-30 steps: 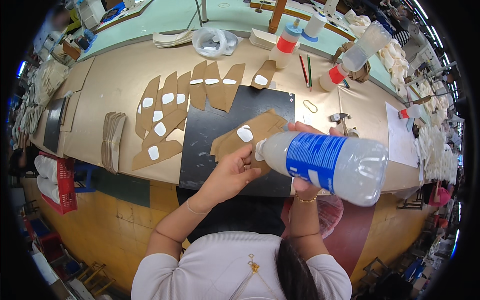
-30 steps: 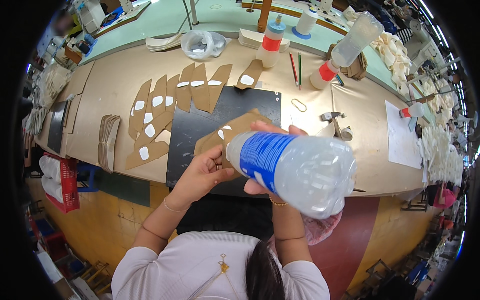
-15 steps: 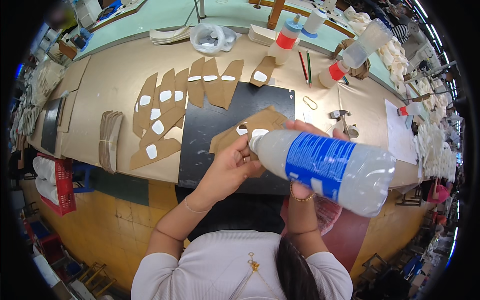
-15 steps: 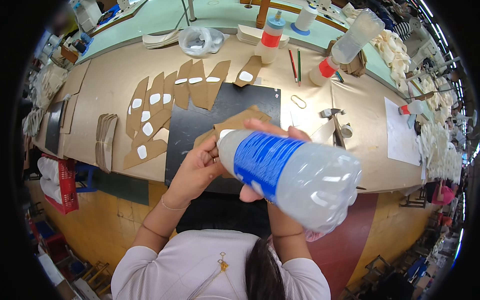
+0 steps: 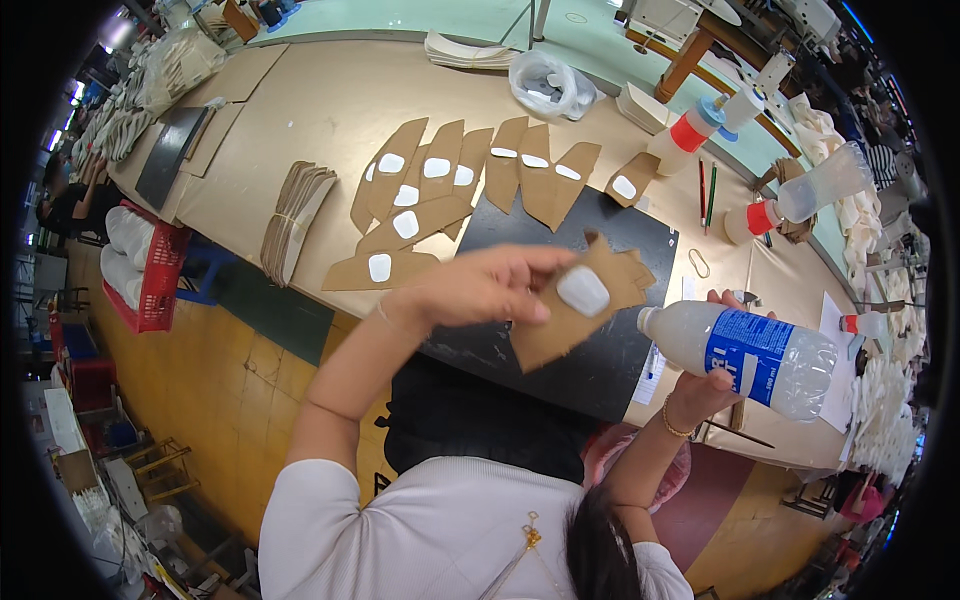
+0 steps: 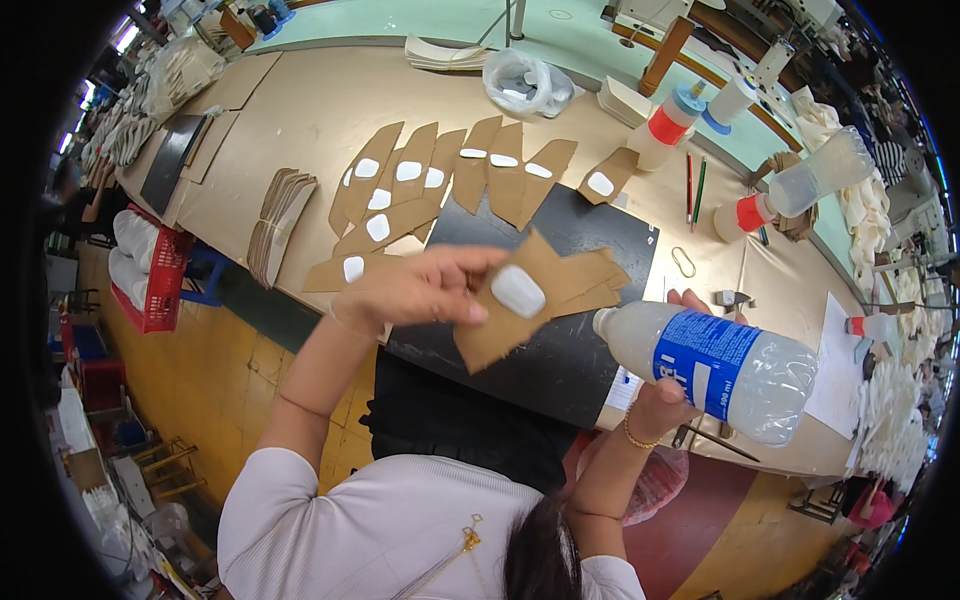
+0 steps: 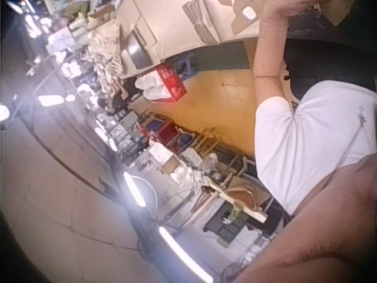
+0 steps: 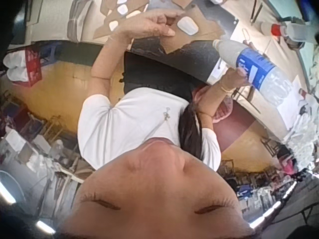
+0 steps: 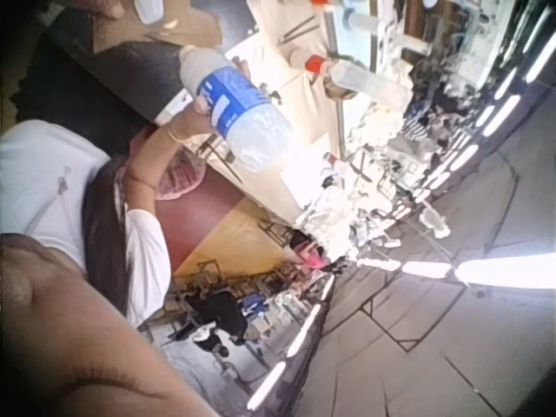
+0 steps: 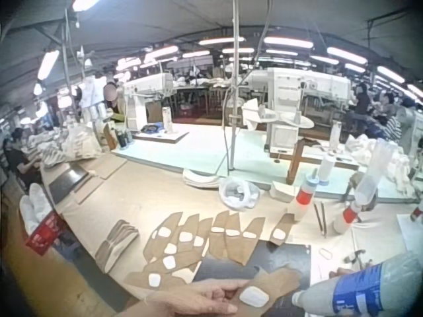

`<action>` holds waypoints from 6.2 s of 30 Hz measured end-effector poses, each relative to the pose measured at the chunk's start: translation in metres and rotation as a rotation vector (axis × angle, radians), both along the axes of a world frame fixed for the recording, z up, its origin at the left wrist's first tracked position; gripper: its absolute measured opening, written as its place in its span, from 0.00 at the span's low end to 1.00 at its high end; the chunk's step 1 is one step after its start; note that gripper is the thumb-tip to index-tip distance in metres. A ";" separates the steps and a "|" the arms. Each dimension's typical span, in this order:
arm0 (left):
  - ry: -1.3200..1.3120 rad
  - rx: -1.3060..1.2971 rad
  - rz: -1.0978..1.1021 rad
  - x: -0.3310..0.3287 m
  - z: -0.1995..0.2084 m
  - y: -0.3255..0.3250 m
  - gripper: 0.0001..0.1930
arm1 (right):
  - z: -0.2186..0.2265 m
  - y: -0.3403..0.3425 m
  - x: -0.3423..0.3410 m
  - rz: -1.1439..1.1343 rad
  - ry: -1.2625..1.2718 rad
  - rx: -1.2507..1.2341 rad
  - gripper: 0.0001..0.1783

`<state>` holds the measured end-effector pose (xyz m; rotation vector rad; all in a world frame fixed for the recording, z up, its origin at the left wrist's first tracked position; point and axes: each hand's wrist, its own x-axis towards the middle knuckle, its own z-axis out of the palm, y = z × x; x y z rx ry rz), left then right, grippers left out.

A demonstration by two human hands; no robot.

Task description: The person applies glue from a plastic bottle onto white patches on multiple brown cardboard pieces laid out on a workbench. They then pour liquid from one bottle into another and briefly rub the liquid on their fingers.

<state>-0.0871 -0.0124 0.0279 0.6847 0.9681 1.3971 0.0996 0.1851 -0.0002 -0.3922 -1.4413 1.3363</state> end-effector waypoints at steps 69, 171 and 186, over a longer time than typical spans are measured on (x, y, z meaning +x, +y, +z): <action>-0.039 0.006 0.288 0.071 -0.028 0.042 0.29 | 0.023 -0.010 -0.025 0.145 0.122 -0.009 0.64; -0.104 -0.001 0.273 0.083 -0.038 0.039 0.34 | 0.008 -0.013 -0.011 0.077 0.108 -0.014 0.62; -0.355 -0.102 0.270 0.077 -0.033 0.037 0.33 | 0.014 -0.013 0.000 0.047 0.105 -0.052 0.59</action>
